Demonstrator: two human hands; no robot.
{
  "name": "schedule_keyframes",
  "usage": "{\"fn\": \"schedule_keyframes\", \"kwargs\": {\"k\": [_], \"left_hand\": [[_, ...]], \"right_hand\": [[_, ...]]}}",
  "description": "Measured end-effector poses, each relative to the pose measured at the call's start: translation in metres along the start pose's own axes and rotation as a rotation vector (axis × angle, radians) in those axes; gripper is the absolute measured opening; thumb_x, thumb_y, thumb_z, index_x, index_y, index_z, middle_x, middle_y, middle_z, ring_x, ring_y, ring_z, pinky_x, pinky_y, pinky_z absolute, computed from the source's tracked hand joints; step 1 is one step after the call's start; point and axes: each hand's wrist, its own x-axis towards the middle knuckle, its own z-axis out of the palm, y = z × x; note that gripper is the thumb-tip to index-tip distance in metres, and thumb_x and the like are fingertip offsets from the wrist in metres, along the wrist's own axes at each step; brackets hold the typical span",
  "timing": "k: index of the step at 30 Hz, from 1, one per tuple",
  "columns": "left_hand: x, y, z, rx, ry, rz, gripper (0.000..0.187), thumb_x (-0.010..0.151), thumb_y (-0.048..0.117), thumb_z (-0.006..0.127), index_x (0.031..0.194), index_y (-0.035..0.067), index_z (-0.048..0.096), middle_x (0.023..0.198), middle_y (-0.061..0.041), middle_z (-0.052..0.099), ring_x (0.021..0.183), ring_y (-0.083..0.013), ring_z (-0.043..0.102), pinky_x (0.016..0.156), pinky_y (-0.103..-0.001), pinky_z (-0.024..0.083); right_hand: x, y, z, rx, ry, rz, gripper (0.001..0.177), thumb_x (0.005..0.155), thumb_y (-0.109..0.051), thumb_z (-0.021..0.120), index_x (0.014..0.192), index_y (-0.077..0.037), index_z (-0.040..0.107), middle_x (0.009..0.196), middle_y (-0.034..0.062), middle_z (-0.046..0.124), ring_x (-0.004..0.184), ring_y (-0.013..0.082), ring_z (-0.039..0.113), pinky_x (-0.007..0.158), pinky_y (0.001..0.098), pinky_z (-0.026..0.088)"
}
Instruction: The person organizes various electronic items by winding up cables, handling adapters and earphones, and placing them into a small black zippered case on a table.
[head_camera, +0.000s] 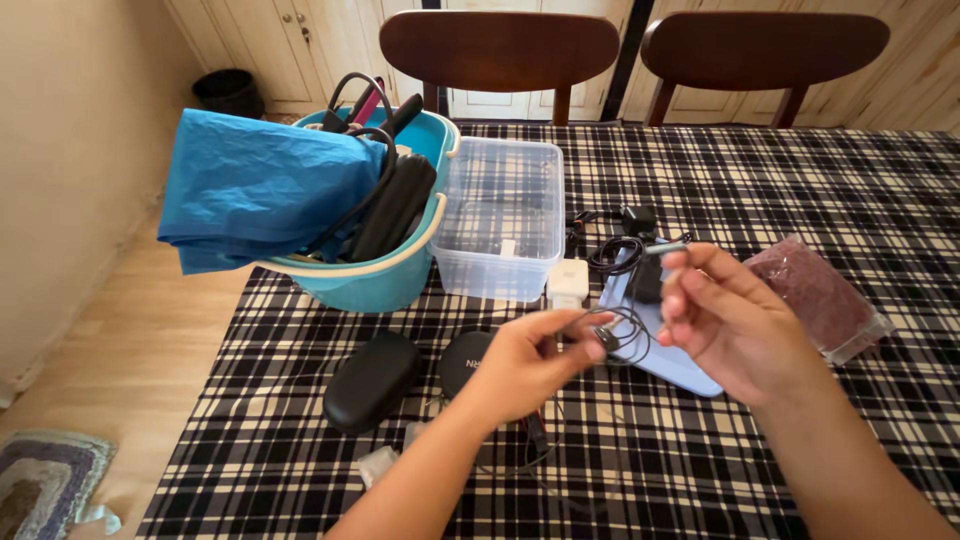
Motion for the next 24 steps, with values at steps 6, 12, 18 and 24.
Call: {"fn": "schedule_keyframes", "kwargs": {"k": [6,12,18,24], "left_hand": [[0.001,0.0,0.006,-0.055,-0.035,0.039,0.024,0.093,0.02,0.075,0.109,0.002,0.076,0.085,0.008,0.074,0.077,0.0046,0.063,0.07,-0.016,0.051],[0.002,-0.005,0.004,-0.228,0.016,-0.035,0.034,0.089,0.021,0.076,0.12,0.01,0.069,0.069,0.007,0.063,0.059,0.0001,0.049,0.052,-0.019,0.036],[0.005,-0.019,0.008,-0.365,-0.03,-0.06,0.025,0.1,0.019,0.073,0.117,0.0,0.074,0.08,0.011,0.064,0.069,0.0017,0.05,0.061,-0.02,0.038],[0.007,-0.021,0.006,-0.298,0.071,0.022,0.015,0.095,0.015,0.075,0.097,0.001,0.069,0.064,0.011,0.049,0.057,0.0,0.038,0.052,-0.022,0.027]], "right_hand": [[0.005,-0.007,0.022,-0.07,-0.165,0.015,0.032,0.108,-0.008,0.046,0.137,0.0,0.056,0.09,0.0122,0.065,0.062,0.0093,0.049,0.057,0.026,0.045],[0.002,0.001,0.019,-0.164,-0.144,0.063,0.03,0.107,-0.006,0.046,0.134,0.002,0.056,0.08,0.0102,0.062,0.053,0.0066,0.041,0.047,0.0228,0.038],[0.009,0.01,0.025,-0.194,-0.223,0.224,0.031,0.105,-0.006,0.047,0.132,0.004,0.059,0.073,0.007,0.058,0.048,0.0057,0.04,0.042,0.0202,0.035],[0.014,0.011,0.046,-0.44,-0.21,0.147,0.035,0.091,-0.006,0.065,0.125,-0.001,0.061,0.083,0.0046,0.063,0.054,0.0067,0.052,0.046,0.0214,0.045]]}}
